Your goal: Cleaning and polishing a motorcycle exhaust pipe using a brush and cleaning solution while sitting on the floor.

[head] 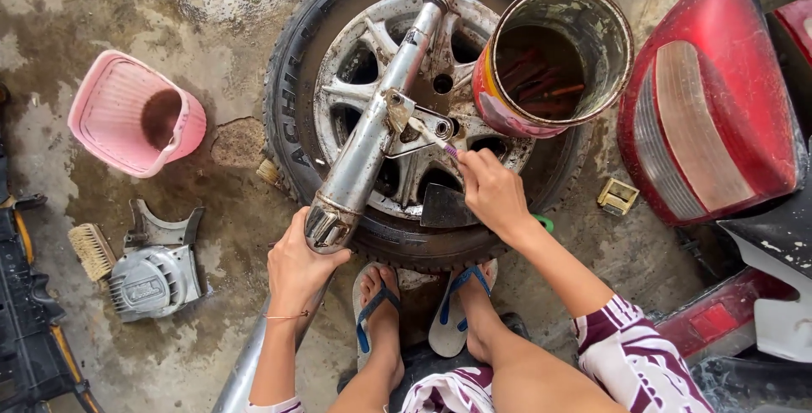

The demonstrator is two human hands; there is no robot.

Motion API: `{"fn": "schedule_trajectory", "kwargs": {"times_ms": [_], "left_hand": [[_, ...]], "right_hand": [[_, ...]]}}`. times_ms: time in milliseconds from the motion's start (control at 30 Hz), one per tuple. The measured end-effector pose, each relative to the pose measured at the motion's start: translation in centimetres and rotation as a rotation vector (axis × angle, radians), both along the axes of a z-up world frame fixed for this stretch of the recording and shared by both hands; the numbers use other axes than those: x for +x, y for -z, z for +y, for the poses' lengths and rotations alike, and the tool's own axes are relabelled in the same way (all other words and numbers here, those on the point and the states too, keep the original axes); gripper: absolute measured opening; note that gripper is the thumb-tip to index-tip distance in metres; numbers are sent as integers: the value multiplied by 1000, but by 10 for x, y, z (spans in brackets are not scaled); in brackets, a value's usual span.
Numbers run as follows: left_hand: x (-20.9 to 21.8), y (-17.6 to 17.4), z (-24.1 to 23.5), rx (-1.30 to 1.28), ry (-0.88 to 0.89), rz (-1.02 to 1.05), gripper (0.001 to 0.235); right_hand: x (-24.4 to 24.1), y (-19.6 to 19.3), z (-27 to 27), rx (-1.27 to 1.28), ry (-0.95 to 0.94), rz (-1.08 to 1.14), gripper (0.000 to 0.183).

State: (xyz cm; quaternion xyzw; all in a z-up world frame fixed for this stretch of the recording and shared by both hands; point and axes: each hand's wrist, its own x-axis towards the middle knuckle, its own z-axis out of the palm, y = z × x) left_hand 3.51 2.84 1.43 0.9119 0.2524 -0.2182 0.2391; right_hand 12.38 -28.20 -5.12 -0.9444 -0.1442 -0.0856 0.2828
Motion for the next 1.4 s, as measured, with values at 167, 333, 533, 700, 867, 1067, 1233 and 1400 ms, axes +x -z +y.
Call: {"fn": "schedule_trajectory", "kwargs": {"times_ms": [167,333,533,700,867,1067,1233,1400], "left_hand": [[1,1,5,-19,-6,5,98],[0,6,14,-58,-32,41,97],[7,11,16,-60,-36,93,99],[12,-2,11,-88,-69,115,98],[10,-4,7,-77,-71,103,97],[10,-7,4,-90,-77,93,97],[7,-6,5,-95,-81,95,97],[11,-3,8,-77,-83,111,99]], "right_hand": [[0,-4,-9,-71,13,12,5],[-4,-10,-1,-26,-27,16,6],[9,-20,1,-191,-37,-64,10],[11,-22,-13,-77,-36,95,16],[-4,0,-4,-109,-88,13,17],[-3,-9,2,-92,-57,22,15],[2,-1,-9,-155,-7,54,17],[-20,-17,10,118,-56,156,10]]}}
